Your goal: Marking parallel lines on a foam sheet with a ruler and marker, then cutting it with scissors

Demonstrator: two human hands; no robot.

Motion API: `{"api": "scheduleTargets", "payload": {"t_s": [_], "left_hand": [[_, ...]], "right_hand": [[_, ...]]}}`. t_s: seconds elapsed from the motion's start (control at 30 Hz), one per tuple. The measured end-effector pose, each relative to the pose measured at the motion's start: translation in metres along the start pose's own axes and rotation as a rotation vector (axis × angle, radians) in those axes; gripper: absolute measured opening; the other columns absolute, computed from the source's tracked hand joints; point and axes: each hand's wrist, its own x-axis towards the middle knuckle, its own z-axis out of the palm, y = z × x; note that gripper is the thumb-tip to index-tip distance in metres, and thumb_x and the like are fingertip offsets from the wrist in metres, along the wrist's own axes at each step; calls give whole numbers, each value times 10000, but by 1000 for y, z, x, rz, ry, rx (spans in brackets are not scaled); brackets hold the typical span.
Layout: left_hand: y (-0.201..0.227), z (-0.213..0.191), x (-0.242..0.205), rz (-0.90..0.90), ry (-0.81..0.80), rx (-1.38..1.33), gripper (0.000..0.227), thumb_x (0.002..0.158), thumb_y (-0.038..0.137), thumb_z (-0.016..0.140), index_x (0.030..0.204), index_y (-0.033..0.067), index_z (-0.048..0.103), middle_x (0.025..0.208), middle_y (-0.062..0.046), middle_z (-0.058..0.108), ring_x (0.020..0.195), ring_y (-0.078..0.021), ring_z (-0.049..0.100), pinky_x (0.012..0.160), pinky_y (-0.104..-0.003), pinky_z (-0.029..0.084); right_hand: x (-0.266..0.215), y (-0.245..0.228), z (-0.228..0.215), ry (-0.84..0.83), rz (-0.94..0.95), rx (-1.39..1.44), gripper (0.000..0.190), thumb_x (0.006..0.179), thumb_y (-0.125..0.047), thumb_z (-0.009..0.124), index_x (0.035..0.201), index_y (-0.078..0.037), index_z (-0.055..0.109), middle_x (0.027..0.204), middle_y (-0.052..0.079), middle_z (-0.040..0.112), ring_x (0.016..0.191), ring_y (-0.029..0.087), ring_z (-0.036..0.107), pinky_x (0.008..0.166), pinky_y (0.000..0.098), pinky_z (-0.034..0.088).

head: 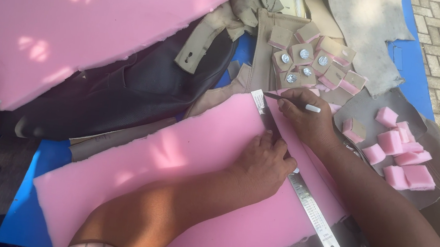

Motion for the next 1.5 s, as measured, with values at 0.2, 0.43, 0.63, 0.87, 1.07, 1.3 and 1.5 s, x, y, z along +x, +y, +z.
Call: {"api": "scheduleTargets", "payload": {"t_s": [0.2, 0.43, 0.63, 0.87, 1.07, 1.3, 1.5], "left_hand": [[0, -5, 1, 9, -4, -3, 64, 916, 129, 667, 913, 93, 720, 1097, -279, 653, 1114, -580, 661, 841, -580, 539], [-3, 11, 4, -7, -54, -27, 52, 929, 117, 675, 926, 87, 717, 1044, -250, 647, 1152, -599, 633, 889, -616, 543], [-2, 31, 1, -3, 341, 78, 162, 765, 3, 656, 746, 144, 579, 792, -98, 452, 815, -450, 605, 600, -432, 423], [-2, 30, 1, -19, 265, 113, 112, 870, 124, 697, 798, 170, 624, 844, -112, 514, 991, -528, 681, 721, -480, 531], [-2, 33, 0, -18, 261, 92, 101, 821, 70, 675, 802, 147, 612, 893, -143, 543, 1028, -570, 684, 769, -526, 545], [-5, 26, 1, -9, 297, 1, 251, 800, 293, 851, 855, 147, 654, 917, -121, 559, 897, -471, 669, 857, -534, 549], [-3, 20, 1, -59, 39, -24, 167, 1000, 304, 629, 1019, 147, 681, 1150, -209, 599, 1197, -580, 610, 953, -641, 530]], "right_hand": [[-14, -11, -14, -26, -38, -90, 160, 967, -95, 756, 1116, -41, 735, 1018, 176, 756, 949, 258, 726, 779, 387, 626], [-85, -38, -52, -58, 38, -136, 132, 912, -69, 762, 1039, -37, 772, 907, 182, 783, 884, 276, 757, 735, 393, 614], [-164, -39, -100, -151, 35, -151, 136, 874, -79, 762, 998, -68, 817, 865, 12, 755, 660, 84, 591, 586, 211, 463], [-235, -37, -147, -130, 216, -251, 97, 792, -136, 813, 860, -100, 871, 690, -1, 753, 524, 104, 586, 502, 249, 469], [-262, -24, -148, -21, 140, -84, 124, 891, -26, 573, 946, -61, 679, 990, 109, 788, 936, 195, 743, 833, 317, 567], [-226, -41, -103, 14, -246, -478, 237, 893, -71, 726, 1120, -139, 704, 983, 34, 693, 690, 109, 664, 691, 218, 580], [-168, -57, -68, 76, -384, -665, 445, 758, 6, 788, 1195, -32, 716, 1001, 204, 721, 616, 357, 719, 444, 447, 555]]}}
